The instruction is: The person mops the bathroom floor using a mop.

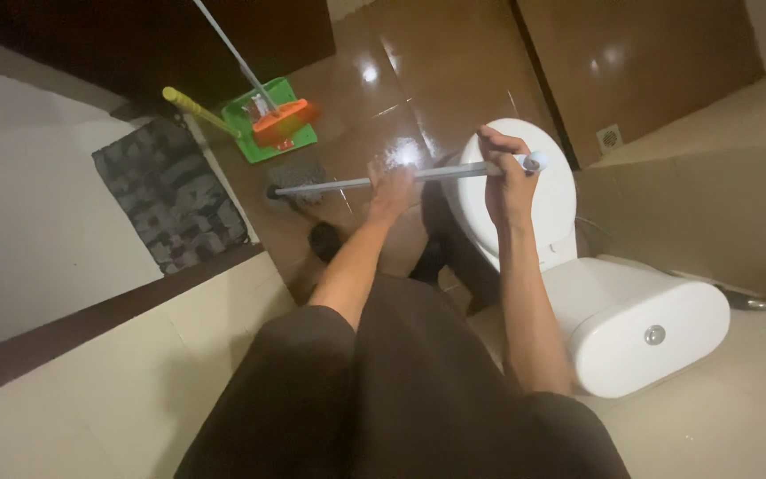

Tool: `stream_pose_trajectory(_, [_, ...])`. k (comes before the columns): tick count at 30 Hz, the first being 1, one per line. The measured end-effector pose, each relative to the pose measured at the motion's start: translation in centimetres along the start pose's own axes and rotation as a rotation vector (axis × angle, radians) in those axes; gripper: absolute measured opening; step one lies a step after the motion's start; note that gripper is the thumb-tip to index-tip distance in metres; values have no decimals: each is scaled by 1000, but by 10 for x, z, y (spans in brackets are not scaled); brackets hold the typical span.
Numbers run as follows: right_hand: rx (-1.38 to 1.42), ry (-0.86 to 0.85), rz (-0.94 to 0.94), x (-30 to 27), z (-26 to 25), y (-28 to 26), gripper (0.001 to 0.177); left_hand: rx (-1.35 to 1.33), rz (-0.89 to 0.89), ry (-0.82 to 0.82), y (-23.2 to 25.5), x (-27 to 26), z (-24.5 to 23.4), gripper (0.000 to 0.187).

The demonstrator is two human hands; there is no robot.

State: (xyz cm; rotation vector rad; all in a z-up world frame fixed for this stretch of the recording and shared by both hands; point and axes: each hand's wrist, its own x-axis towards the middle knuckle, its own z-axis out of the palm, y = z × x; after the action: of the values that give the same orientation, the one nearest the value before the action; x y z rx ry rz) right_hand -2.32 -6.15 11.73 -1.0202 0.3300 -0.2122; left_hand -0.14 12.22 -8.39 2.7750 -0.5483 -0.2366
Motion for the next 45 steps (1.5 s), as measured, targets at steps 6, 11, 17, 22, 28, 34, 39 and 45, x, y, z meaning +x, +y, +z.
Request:
stream_pose_trajectory(6, [35,-109,135,-17,22,-29,49,-379,-73,-328,-16,-11,-4,28])
stream_pose_trajectory(11, [-43,-99,92,-14,14,-40,34,-341,-117,-71,3,-15,11,22])
stream_pose_trajectory(17, [-121,-123,-69,-7,-23,-45,28,-487,-185,-236,37,-4,-21,30])
stream_pose_trajectory(22, [-184,-94,-119,-1,-45,-72,33,-478,-172,-290,70,7,-2,39])
stream_pose_trajectory(28, [-218,-49,-164,11,-69,-111,30,-523,-136,-214,123,28,-7,28])
stream_pose_trajectory(34, [-248,-20,-211,22,-104,-144,31,-560,-81,-270,173,44,-37,22])
stream_pose_trajectory(39, [-135,15,-105,29,-121,-168,31,-570,-36,-245,198,56,-45,19])
stream_pose_trajectory(45, [-3,-188,115,27,-123,-180,30,-456,-38,-288,193,57,-51,15])
